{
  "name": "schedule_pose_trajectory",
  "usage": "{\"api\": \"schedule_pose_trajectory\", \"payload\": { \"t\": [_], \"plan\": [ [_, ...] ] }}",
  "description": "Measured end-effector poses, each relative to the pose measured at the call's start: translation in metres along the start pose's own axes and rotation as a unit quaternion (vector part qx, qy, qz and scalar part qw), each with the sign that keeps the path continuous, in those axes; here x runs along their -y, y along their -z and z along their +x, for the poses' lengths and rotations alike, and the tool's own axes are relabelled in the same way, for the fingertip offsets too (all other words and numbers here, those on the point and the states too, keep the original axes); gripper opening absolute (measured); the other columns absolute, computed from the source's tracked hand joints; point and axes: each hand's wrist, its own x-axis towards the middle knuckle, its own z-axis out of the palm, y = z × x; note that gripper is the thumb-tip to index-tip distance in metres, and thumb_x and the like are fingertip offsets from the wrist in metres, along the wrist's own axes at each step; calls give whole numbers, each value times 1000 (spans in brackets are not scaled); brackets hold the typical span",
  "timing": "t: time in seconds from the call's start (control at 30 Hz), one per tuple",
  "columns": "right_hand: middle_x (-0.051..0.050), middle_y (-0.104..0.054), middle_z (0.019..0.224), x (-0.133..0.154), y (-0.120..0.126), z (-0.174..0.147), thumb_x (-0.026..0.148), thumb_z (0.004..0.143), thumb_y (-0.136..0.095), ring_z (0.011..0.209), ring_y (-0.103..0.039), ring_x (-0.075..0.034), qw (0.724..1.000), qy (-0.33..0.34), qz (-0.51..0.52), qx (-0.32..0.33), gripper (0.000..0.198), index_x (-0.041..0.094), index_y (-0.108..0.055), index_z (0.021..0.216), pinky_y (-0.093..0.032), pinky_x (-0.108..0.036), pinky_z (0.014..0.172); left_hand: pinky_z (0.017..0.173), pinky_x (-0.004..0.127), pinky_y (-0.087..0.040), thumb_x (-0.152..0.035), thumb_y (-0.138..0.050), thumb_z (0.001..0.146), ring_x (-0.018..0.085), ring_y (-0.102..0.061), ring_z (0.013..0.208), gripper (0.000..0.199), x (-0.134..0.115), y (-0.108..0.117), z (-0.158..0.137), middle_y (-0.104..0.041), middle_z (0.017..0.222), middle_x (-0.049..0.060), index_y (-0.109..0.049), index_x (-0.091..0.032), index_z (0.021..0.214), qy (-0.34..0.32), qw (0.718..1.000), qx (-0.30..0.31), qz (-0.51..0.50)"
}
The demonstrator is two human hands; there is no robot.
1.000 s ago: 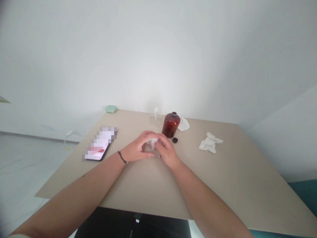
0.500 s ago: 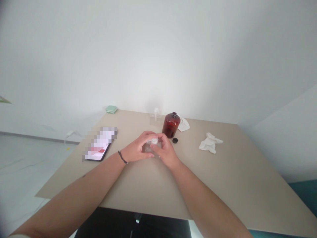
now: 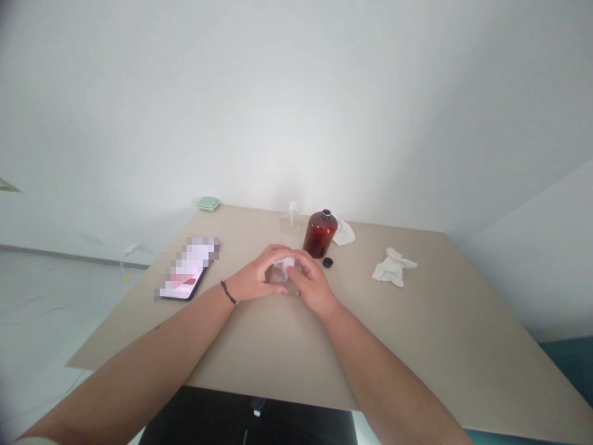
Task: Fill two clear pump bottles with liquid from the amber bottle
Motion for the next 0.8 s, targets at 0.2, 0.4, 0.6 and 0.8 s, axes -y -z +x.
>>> {"api": "schedule_pose_trajectory", "payload": {
  "t": [0.2, 0.4, 0.6, 0.8],
  "plan": [
    [-3, -65, 103, -4, -1, 0, 46, 85, -69, 97, -60, -22, 1000, -11, 8, -2, 28, 27, -63, 105, -48, -40, 90, 110, 45, -41, -52, -60, 90, 28, -54, 125, 49, -1, 0, 1, -57, 129, 11, -57, -27, 132, 30, 994, -31, -100],
    [-1, -65, 101, -9, -5, -1, 47, 83, -72, 92, -61, -19, 999, -12, 40, 5, 30, 27, -60, 103, -48, -37, 86, 99, 36, -46, -44, -56, 95, 22, -61, 109, 28, -3, -6, 2, -66, 113, 7, -66, -23, 110, 126, 979, -107, -117],
    [-2, -65, 103, -7, -5, -1, 44, 84, -72, 96, -61, -20, 1000, 1, 27, 0, 27, 28, -61, 102, -47, -39, 91, 95, 37, -49, -40, -72, 83, 22, -63, 107, 23, -8, -15, 1, -61, 117, 9, -66, -19, 90, 126, 963, -183, -154],
    [-2, -64, 106, -1, -2, -2, 45, 83, -72, 99, -60, -21, 999, -1, 31, 14, 30, 29, -61, 106, -46, -39, 92, 92, 35, -50, -39, -68, 86, 22, -63, 106, 21, -13, -19, 0, -61, 118, 10, -65, -18, 86, 151, 953, -207, -161]
  ]
}}
